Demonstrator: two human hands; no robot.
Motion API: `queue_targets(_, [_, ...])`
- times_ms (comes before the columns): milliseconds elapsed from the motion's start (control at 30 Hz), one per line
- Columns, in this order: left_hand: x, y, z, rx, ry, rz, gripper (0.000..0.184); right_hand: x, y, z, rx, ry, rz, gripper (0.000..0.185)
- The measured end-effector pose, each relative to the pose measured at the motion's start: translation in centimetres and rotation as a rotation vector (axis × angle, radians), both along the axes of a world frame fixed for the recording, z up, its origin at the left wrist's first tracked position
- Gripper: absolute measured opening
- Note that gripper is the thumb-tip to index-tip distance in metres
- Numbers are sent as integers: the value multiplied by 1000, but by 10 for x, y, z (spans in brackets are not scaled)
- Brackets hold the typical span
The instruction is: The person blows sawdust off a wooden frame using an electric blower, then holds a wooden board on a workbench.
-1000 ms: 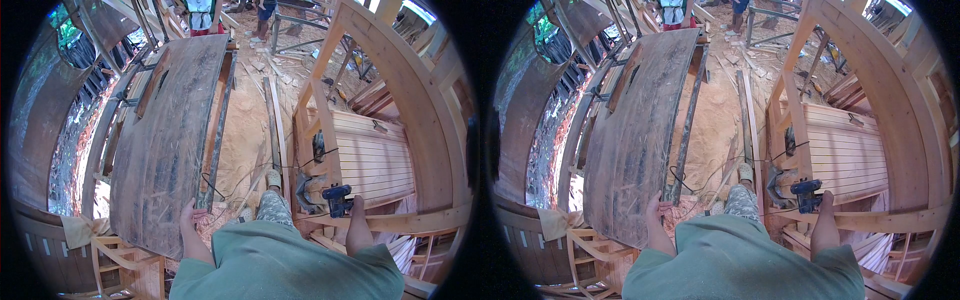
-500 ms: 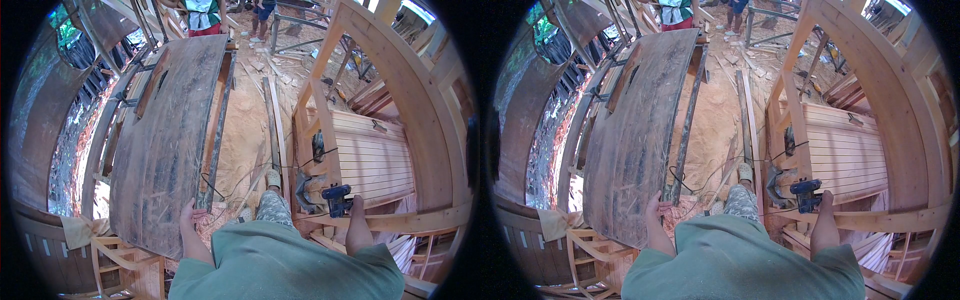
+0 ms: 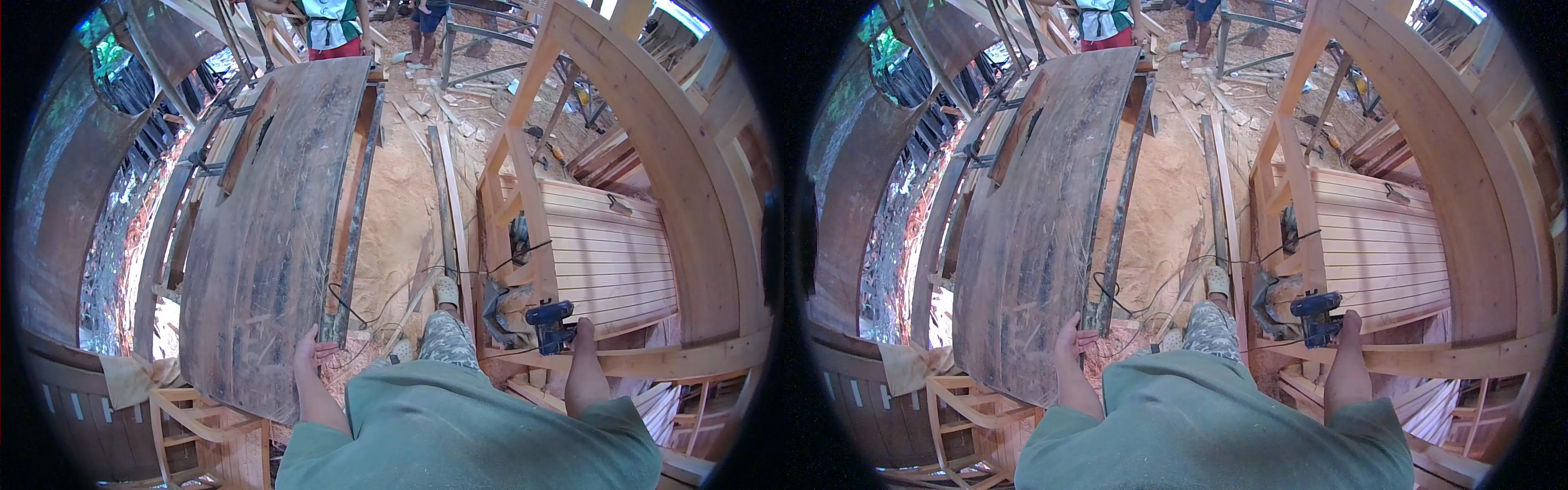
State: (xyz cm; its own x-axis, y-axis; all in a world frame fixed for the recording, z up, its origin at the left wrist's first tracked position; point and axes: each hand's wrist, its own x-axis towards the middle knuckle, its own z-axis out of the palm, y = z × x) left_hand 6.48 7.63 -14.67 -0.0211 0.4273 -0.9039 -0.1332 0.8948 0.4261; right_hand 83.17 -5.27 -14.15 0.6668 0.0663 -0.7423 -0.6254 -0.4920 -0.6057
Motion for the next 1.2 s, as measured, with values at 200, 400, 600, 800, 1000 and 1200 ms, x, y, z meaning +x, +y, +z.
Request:
queue_targets(200, [4,0,7,7,16,2,75,-6,3,4,23,14,-38,21])
queue_targets(400, [3,0,6,13,13,7,73,-3,-3,4,4,-19,59,22])
queue_targets(600, [7,1,6,40,14,4,76,15,-21,-24,225,-161,214,29])
queue_targets(800, [-7,-12,-6,14,-70,103,77,-11,-1,5,373,40,87,20])
queue_targets(1000, [11,-6,27,72,37,144,68,20,-9,-10,174,1,151,19])
queue_targets(1200, [-1,-3,-19,108,-28,44,71,23,-16,1,421,280,421,42])
